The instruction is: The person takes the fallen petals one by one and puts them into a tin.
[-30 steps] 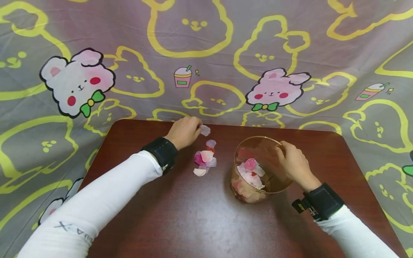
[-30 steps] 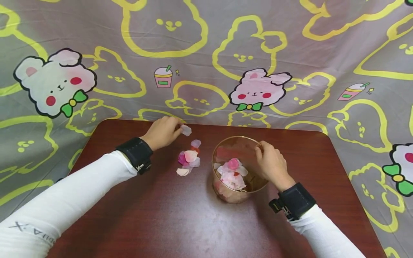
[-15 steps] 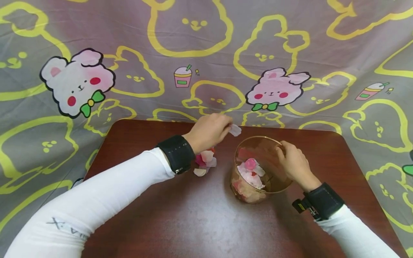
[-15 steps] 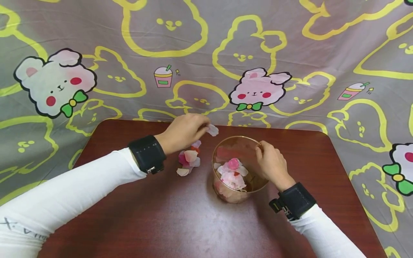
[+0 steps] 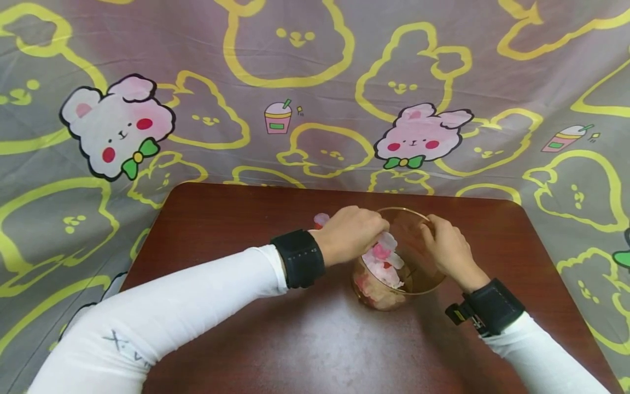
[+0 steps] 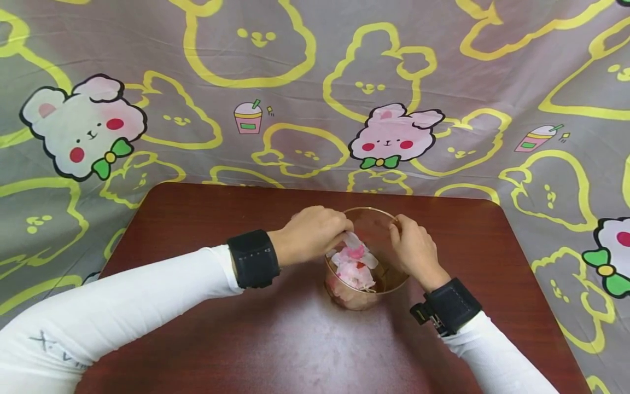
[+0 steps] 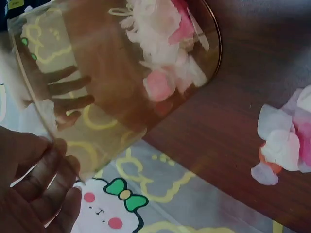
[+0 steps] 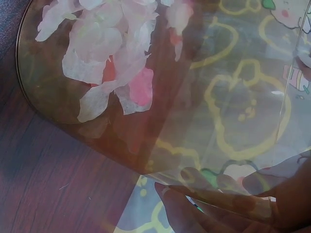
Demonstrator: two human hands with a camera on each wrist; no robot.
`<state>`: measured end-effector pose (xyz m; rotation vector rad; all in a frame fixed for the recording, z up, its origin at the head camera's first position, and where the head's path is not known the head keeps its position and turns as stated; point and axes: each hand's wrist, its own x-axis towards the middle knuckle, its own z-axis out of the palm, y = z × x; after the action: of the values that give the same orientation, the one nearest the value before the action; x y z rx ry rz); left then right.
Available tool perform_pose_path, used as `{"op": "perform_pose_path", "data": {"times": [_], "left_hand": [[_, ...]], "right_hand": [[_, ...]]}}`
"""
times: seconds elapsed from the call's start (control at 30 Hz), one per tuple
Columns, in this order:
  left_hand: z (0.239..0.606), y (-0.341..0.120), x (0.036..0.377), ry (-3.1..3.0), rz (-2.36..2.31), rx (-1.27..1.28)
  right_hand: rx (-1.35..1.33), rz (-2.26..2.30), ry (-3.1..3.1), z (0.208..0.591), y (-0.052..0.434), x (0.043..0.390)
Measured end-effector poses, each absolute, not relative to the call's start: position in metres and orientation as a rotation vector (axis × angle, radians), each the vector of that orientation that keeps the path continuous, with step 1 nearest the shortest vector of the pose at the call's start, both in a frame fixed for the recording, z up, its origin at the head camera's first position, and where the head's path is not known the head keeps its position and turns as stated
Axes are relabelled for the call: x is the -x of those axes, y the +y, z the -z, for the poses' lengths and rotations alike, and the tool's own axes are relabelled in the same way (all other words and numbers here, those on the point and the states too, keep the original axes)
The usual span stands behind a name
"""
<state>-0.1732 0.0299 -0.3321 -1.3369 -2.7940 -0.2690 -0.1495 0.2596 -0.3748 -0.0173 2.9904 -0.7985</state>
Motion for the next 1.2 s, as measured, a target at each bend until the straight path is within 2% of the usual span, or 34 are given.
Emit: {"op": "perform_pose_path", "data": {"times": [0.4,0.77,0.97,1.2], "left_hand": [[0.343,0.046,0.163,-2.828,0.093,1.443],[0.346,0.049,0.164,-2.883,0.163,1.464],[0.337,0.043,0.171,-2.838,0.291,1.43],[0.32,0.021,0.191,-2.791,0.536,1.275]], "right_hand": [[0.018,0.792,2.99,0.375,0.26,0.148],[0.02,0.799,2.98,0.375,0.261,0.148],[0.022,0.806,2.991,0.375,0.261,0.149],[0.025,0.806,2.984,0.373,0.26,0.15]]}}
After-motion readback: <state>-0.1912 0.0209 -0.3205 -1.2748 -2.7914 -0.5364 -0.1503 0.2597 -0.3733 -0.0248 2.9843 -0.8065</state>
